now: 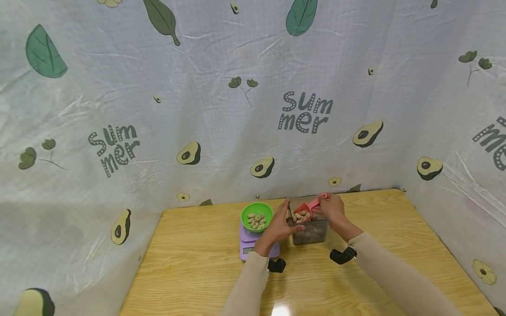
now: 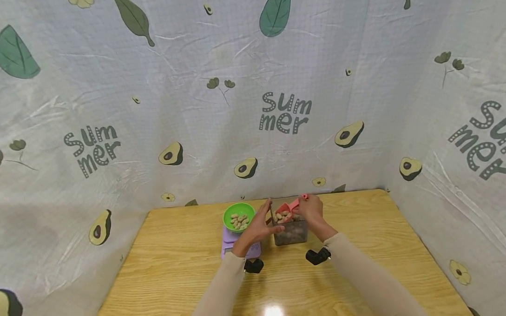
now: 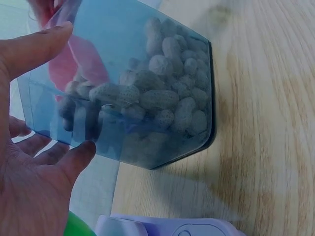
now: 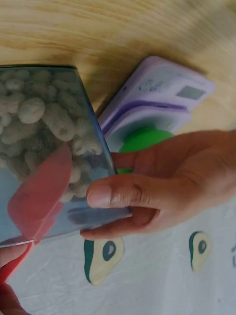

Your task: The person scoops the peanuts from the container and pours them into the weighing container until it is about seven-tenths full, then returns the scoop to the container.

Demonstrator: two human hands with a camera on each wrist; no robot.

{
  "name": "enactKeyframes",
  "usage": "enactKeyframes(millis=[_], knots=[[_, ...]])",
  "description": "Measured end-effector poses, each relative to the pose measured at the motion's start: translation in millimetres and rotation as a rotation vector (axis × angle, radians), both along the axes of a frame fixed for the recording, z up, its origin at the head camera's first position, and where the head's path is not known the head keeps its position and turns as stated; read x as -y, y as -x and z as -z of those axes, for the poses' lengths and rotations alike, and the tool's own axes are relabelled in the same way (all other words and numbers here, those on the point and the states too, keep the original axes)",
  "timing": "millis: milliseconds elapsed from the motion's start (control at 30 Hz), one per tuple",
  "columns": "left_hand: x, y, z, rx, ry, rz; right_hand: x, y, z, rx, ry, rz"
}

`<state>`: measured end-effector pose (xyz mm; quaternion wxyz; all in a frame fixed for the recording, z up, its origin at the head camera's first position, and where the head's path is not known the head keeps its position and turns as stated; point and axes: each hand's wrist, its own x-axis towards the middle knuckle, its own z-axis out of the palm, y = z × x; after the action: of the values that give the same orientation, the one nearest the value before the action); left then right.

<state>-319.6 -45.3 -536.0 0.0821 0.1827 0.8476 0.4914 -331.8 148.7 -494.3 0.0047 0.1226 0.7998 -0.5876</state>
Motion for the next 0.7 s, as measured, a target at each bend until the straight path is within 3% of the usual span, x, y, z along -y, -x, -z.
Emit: enactKeyframes(millis=[167, 300, 533, 700], knots=[[-0.1, -1.4, -0.5, -0.002, 0.004, 0.0, -12.0, 2.8, -0.5, 0.053, 0.189, 0.074], [0.3, -2.0, -0.1, 0.001, 0.001, 0.008, -20.4, 1.2, -0.7, 0.078, 0.33, 0.086], [0.6, -2.0, -0.4, -0.003, 0.016, -0.005, -29.1, -5.6, -2.7, 0.092, 0.512, 0.094], [0.9, -1.7, -0.6, 0.017, -0.019, 0.006, -34.2, -7.8, -0.5, 0.089, 0.62, 0.127]])
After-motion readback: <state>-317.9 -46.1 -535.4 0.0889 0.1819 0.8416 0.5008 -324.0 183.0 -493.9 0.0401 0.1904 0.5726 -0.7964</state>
